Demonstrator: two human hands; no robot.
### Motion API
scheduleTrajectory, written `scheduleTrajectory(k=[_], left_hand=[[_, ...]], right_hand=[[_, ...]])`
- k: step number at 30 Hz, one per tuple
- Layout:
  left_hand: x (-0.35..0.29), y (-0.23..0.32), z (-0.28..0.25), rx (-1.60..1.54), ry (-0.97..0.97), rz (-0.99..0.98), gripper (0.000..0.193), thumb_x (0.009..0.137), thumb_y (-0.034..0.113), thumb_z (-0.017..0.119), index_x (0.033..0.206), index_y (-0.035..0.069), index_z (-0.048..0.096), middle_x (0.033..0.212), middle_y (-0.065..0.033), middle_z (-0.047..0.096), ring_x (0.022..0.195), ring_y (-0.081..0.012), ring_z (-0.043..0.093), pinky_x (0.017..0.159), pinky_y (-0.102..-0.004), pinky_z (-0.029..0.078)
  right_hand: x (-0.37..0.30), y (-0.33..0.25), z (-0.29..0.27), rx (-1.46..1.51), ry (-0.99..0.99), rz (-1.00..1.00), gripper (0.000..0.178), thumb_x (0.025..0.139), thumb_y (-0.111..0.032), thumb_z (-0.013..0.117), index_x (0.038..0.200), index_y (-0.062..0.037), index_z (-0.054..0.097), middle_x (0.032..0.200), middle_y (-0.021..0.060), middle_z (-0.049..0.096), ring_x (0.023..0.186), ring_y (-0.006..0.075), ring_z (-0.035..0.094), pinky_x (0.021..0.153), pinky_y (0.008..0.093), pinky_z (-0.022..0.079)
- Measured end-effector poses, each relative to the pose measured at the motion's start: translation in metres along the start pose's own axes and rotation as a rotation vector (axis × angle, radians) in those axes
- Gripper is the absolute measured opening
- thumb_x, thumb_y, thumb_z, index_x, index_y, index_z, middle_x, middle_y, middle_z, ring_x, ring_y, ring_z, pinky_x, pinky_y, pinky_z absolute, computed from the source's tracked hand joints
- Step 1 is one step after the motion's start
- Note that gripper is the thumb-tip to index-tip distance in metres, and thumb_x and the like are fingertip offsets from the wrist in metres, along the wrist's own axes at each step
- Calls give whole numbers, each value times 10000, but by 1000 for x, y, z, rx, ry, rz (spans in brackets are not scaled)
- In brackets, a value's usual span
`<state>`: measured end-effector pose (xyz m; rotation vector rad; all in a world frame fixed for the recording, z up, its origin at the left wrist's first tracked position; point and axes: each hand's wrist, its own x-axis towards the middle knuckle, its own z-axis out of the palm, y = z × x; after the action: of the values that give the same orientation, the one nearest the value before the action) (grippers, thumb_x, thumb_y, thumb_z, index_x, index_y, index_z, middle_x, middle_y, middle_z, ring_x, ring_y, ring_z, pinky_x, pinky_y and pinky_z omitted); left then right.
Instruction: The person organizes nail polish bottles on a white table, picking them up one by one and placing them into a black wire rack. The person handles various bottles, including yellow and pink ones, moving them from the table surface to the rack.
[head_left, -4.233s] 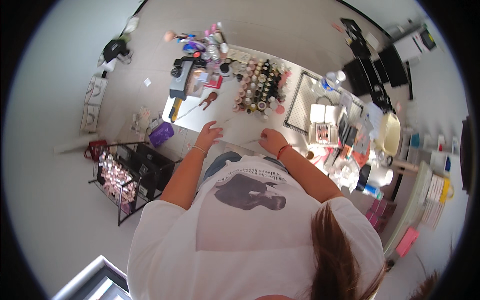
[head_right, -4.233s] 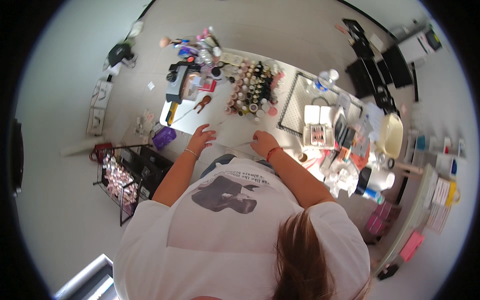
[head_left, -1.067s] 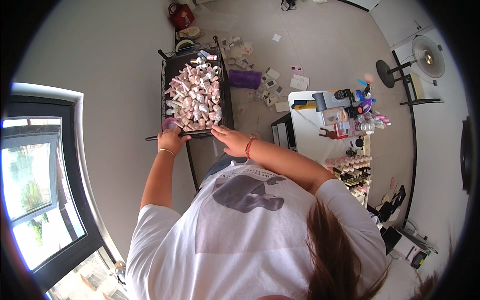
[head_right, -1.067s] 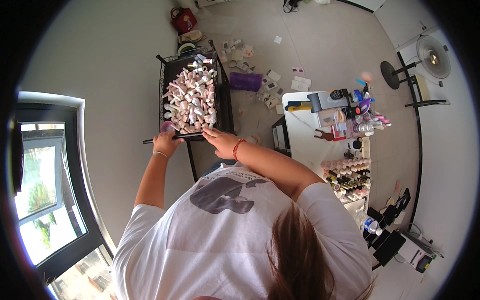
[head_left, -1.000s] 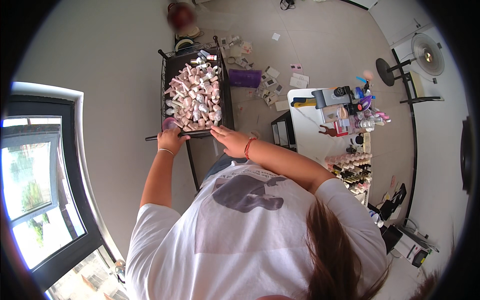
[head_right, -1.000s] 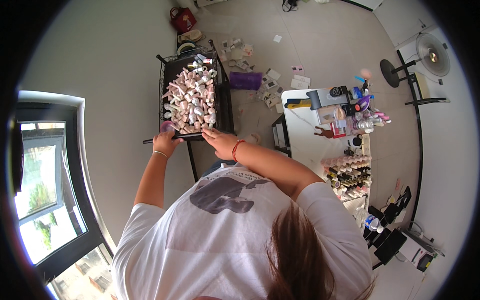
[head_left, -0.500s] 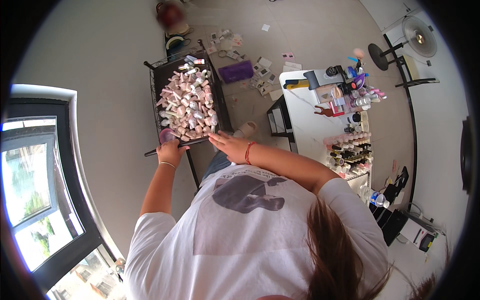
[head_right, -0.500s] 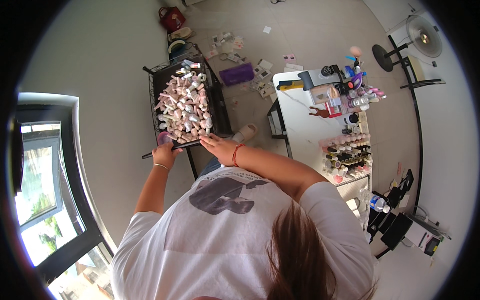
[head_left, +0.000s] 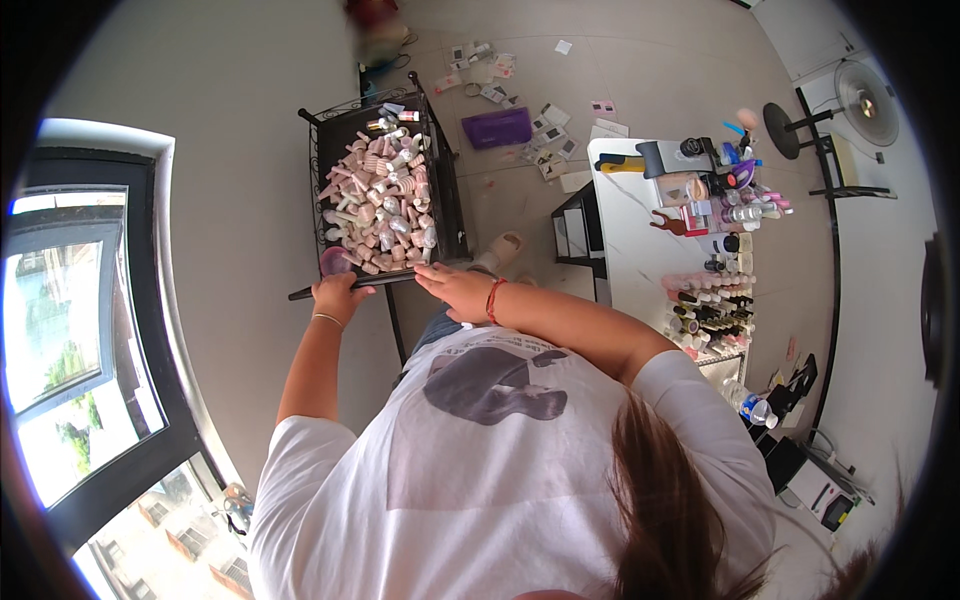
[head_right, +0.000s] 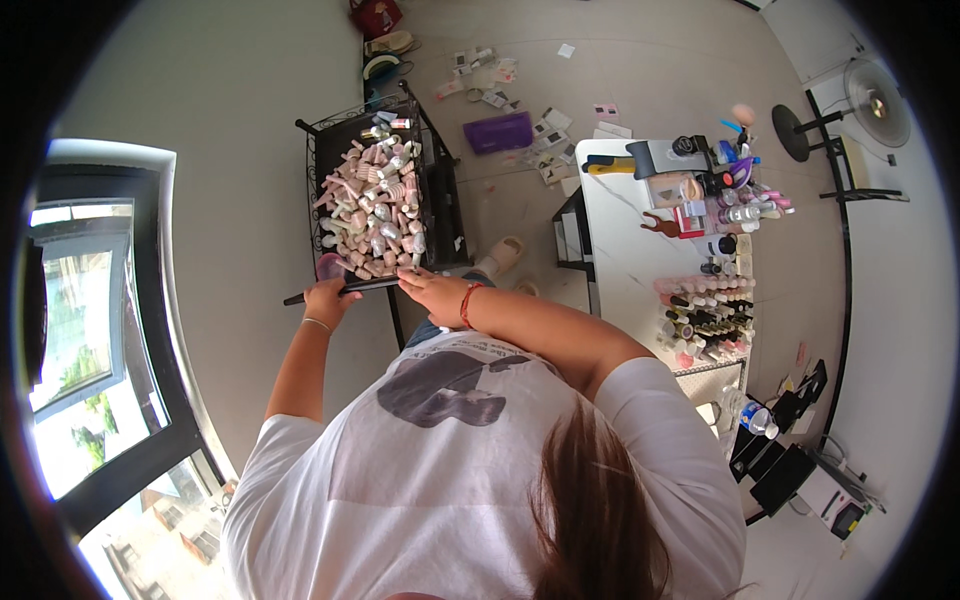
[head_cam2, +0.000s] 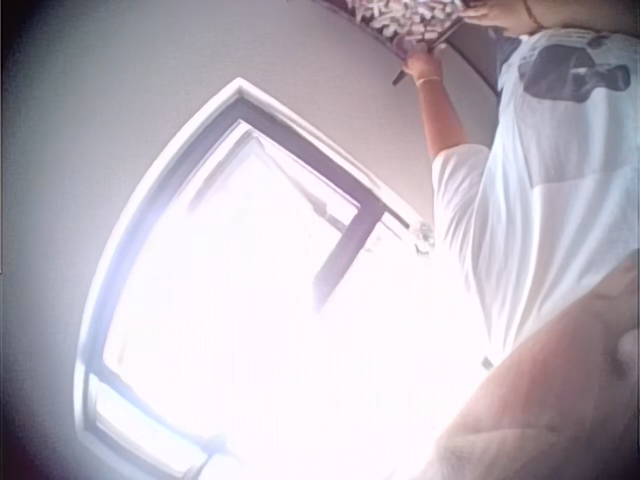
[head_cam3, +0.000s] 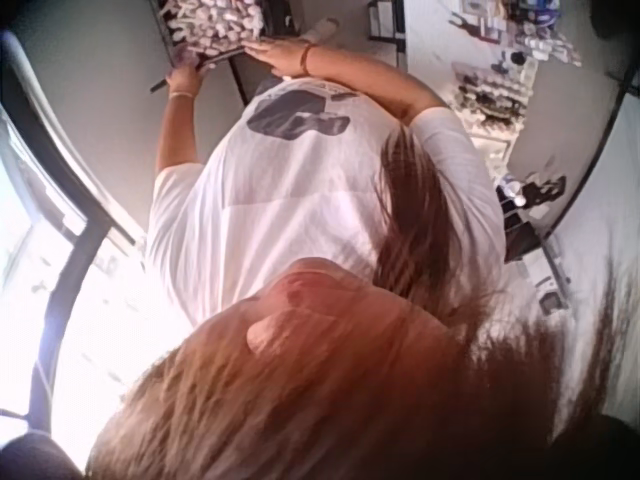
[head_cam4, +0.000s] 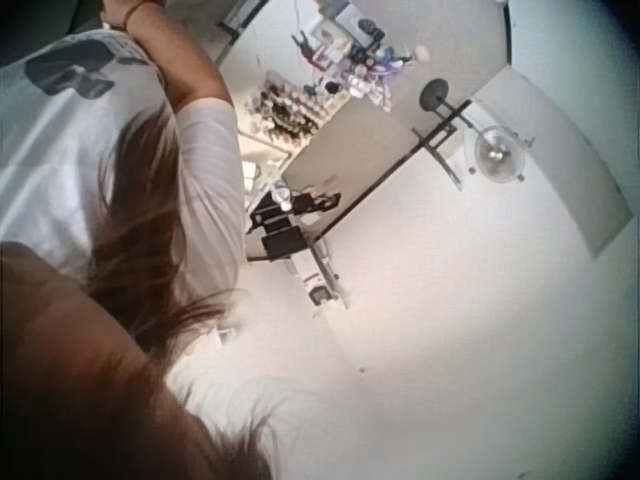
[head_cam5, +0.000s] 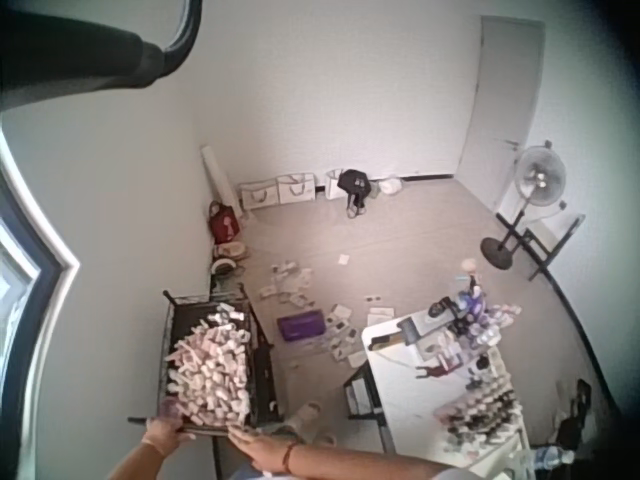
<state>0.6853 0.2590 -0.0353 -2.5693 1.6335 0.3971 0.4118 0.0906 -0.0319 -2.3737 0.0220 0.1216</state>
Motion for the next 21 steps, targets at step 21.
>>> scheduleTrajectory(k=[21], left_hand=[[177, 41, -17, 61, -234, -30, 346, 905, 327, 647, 1164, 107, 587, 1123, -137, 683, 1053, -340, 656, 835, -482, 544]], right_hand=[[25, 54, 19, 944, 151, 364, 346, 933, -190, 653, 1248, -48, 647, 1183, 87, 695, 1030, 157, 658, 910, 286, 509]])
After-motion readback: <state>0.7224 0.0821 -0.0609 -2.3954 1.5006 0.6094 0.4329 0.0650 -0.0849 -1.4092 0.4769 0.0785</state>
